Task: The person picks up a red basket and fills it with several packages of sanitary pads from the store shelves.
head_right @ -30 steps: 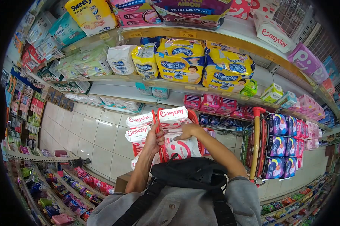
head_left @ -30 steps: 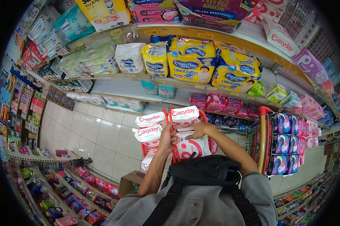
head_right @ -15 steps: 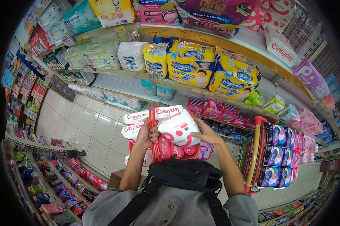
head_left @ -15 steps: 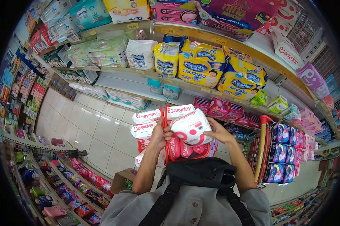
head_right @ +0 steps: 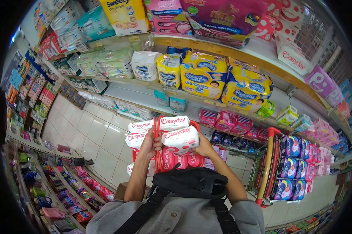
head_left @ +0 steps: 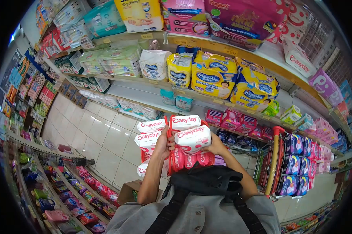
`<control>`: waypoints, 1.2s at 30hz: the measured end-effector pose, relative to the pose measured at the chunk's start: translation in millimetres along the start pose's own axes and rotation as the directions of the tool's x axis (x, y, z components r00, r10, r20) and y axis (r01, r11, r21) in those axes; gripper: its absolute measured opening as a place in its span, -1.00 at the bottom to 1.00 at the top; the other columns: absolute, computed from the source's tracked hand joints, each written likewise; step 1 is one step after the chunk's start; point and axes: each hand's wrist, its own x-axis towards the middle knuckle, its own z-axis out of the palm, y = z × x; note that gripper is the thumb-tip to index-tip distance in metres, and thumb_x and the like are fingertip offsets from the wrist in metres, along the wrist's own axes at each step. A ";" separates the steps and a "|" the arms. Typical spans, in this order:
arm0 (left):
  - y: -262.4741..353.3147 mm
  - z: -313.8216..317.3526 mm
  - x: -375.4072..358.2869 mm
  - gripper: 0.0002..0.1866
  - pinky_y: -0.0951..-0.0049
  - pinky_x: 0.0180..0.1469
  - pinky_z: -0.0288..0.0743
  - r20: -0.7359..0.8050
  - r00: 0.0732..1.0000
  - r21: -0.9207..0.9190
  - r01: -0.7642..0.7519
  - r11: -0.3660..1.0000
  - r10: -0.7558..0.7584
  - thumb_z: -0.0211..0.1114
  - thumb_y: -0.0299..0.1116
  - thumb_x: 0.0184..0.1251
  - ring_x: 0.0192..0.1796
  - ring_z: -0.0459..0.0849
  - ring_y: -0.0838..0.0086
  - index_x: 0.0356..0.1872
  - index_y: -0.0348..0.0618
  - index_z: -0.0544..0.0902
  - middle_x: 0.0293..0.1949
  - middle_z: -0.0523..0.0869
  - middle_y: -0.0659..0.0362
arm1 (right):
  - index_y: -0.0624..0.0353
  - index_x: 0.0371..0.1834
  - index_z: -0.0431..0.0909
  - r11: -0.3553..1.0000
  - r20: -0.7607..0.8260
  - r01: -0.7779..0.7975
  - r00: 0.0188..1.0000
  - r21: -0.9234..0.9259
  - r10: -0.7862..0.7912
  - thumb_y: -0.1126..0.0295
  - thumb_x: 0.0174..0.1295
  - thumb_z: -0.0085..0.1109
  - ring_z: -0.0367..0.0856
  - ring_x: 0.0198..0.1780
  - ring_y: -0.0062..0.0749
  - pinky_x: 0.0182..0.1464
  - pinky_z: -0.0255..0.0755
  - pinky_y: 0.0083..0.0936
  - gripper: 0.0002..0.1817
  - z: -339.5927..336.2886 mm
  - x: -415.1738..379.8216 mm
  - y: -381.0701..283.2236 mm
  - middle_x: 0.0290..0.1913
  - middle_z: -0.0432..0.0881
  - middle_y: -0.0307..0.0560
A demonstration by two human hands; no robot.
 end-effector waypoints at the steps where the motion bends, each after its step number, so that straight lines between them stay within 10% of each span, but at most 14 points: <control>1: 0.3 -0.5 -0.6 -0.57 0.68 -0.69 -0.15 0.007 1.000 0.012 -0.009 1.000 0.008 -0.06 0.18 0.38 -0.73 0.03 0.76 -0.39 0.04 0.39 -0.68 0.18 0.47 | 0.18 0.25 0.29 0.996 -0.058 0.048 0.997 -0.070 -0.053 0.49 -0.42 0.54 0.54 0.11 -0.07 0.11 0.42 -0.31 -0.03 1.9 -0.2 4.5 0.05 0.57 0.11; 4: -1.3 -0.9 -2.9 -0.56 0.68 -0.68 -0.07 0.007 0.999 0.051 -0.037 0.998 0.037 -0.04 0.20 0.36 -0.72 0.07 0.74 -0.35 0.01 0.39 -0.67 0.22 0.45 | 0.21 0.19 0.32 0.989 -0.105 0.081 0.990 -0.126 -0.094 0.49 -0.41 0.54 0.55 0.09 -0.09 0.11 0.41 -0.32 -0.09 14.1 4.5 -2.0 0.02 0.59 0.09; 7: 1.7 5.4 -12.3 -0.42 0.50 -0.51 0.49 -0.016 0.996 0.226 -0.085 0.970 0.091 -0.03 0.24 0.33 -0.53 0.62 0.46 -0.19 -0.20 0.39 -0.54 0.48 0.26 | 0.22 0.16 0.34 0.995 -0.137 0.097 0.986 0.016 -0.094 0.52 -0.40 0.53 0.51 0.13 -0.11 0.17 0.37 -0.32 -0.12 31.8 19.4 -14.3 0.04 0.56 0.05; 14: 0.1 7.0 -12.9 -0.42 0.38 -0.37 0.62 0.029 0.982 0.252 -0.187 0.950 0.185 -0.02 0.16 0.37 -0.42 0.71 0.27 0.00 -0.25 0.34 -0.35 0.56 0.08 | 0.24 0.23 0.26 0.954 -0.260 0.280 0.918 -0.112 -0.300 0.60 -0.37 0.49 0.40 0.24 -0.16 0.21 0.33 -0.35 -0.08 63.3 45.2 30.5 0.17 0.43 0.09; 16: -3.1 6.0 -9.9 -0.51 0.43 -0.44 0.57 0.007 0.980 0.213 -0.197 0.957 0.200 0.00 0.11 0.38 -0.47 0.68 0.33 -0.10 -0.18 0.37 -0.43 0.54 0.14 | 0.23 0.18 0.30 0.996 -0.124 0.083 0.989 0.037 -0.078 0.56 -0.36 0.50 0.51 0.15 -0.15 0.15 0.40 -0.34 -0.13 62.4 45.6 33.1 0.07 0.54 0.06; 21: -7.7 -3.5 -4.4 -0.61 0.61 -0.63 0.08 0.014 0.992 0.084 -0.123 0.989 0.122 0.02 0.08 0.39 -0.69 0.21 0.65 -0.30 -0.06 0.38 -0.64 0.30 0.36 | 0.22 0.17 0.30 0.997 -0.043 0.028 0.999 -0.071 -0.031 0.50 -0.33 0.52 0.54 0.12 -0.13 0.12 0.43 -0.32 -0.14 63.4 51.6 52.8 0.04 0.56 0.09; 26: -14.0 -14.6 4.3 -0.62 0.64 -0.67 -0.09 -0.032 0.994 0.037 -0.102 0.994 0.103 0.04 0.10 0.37 -0.72 0.07 0.72 -0.35 -0.02 0.38 -0.70 0.16 0.44 | 0.22 0.19 0.29 0.980 0.020 0.129 0.992 -0.153 -0.128 0.39 -0.32 0.56 0.50 0.13 -0.09 0.14 0.40 -0.28 -0.11 66.6 44.2 61.0 0.04 0.52 0.12; 30: -33.6 -55.4 16.8 -0.62 0.64 -0.73 -0.14 -0.135 0.989 -0.003 -0.067 0.998 0.066 0.09 0.12 0.33 -0.77 0.01 0.73 -0.49 0.09 0.36 -0.75 0.13 0.46 | 0.30 0.01 0.39 0.984 -0.069 -0.100 0.994 -0.147 0.091 0.37 -0.16 0.50 0.57 0.00 -0.16 0.05 0.46 -0.38 -0.36 45.9 20.0 63.4 -0.07 0.56 0.08; 32: -47.6 -75.8 18.4 -0.62 0.63 -0.75 -0.15 -0.196 0.978 0.009 -0.066 0.998 0.066 0.08 0.12 0.34 -0.78 0.01 0.73 -0.49 0.10 0.35 -0.76 0.12 0.46 | 0.30 -0.04 0.38 0.923 -0.054 -0.147 0.983 0.355 0.177 0.56 -0.06 0.32 0.62 -0.11 -0.30 -0.04 0.52 -0.47 -0.53 28.3 1.5 86.2 -0.18 0.59 0.03; 36: -79.1 -102.2 21.9 -0.62 0.64 -0.76 -0.14 -0.394 0.918 0.022 -0.031 0.999 0.037 0.00 0.08 0.40 -0.79 0.05 0.72 -0.49 0.05 0.35 -0.75 0.14 0.44 | 0.33 -0.11 0.41 0.830 -0.113 -0.331 0.901 0.449 0.420 0.68 -0.04 0.04 0.64 -0.22 -0.35 -0.13 0.55 -0.50 -0.65 -16.1 -38.5 154.8 -0.26 0.60 0.02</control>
